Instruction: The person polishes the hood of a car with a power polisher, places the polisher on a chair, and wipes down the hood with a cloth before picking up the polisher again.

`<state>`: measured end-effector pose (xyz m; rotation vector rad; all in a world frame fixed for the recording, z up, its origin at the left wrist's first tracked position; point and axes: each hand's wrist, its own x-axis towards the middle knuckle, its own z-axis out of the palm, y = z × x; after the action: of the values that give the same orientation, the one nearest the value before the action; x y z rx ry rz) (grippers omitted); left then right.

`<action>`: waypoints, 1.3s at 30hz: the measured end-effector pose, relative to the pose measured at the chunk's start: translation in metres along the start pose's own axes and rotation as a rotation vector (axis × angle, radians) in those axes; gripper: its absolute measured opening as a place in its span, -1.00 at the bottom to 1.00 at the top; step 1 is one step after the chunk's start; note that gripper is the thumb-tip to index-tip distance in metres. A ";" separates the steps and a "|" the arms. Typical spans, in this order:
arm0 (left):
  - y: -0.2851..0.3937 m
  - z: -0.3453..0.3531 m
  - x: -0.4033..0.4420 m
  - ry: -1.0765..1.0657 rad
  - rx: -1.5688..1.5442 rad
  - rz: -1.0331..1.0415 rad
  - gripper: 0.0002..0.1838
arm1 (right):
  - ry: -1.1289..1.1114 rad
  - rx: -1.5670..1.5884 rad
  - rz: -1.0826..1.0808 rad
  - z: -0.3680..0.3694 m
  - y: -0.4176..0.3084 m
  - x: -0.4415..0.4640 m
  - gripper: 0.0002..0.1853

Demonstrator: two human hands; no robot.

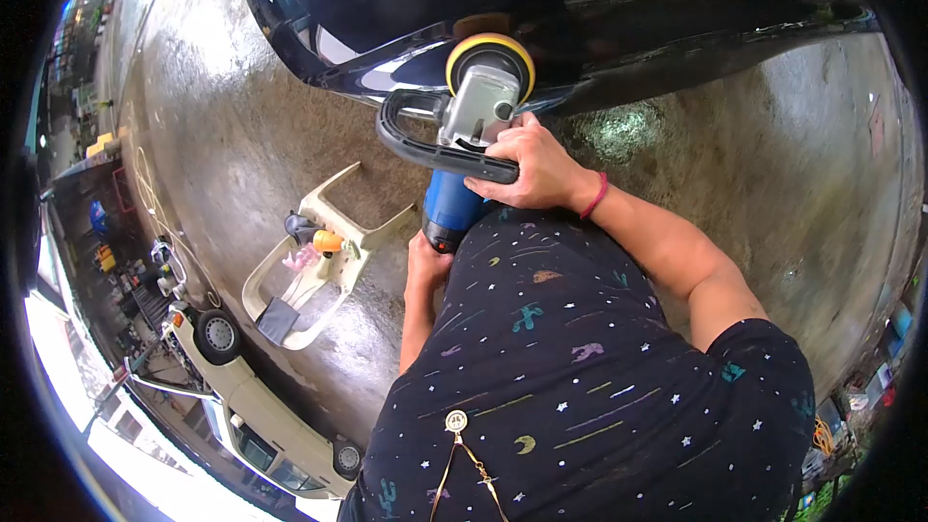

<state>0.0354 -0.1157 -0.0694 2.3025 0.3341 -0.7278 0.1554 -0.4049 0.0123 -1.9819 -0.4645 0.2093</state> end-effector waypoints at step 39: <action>-0.022 0.008 -0.016 0.156 0.230 0.196 -0.60 | -0.052 0.169 -0.168 0.006 0.040 -0.040 -0.70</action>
<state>0.0099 -0.1059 -0.0761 2.5729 0.0943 -0.5118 0.1258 -0.4317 -0.0282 -1.7662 -0.6232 0.1886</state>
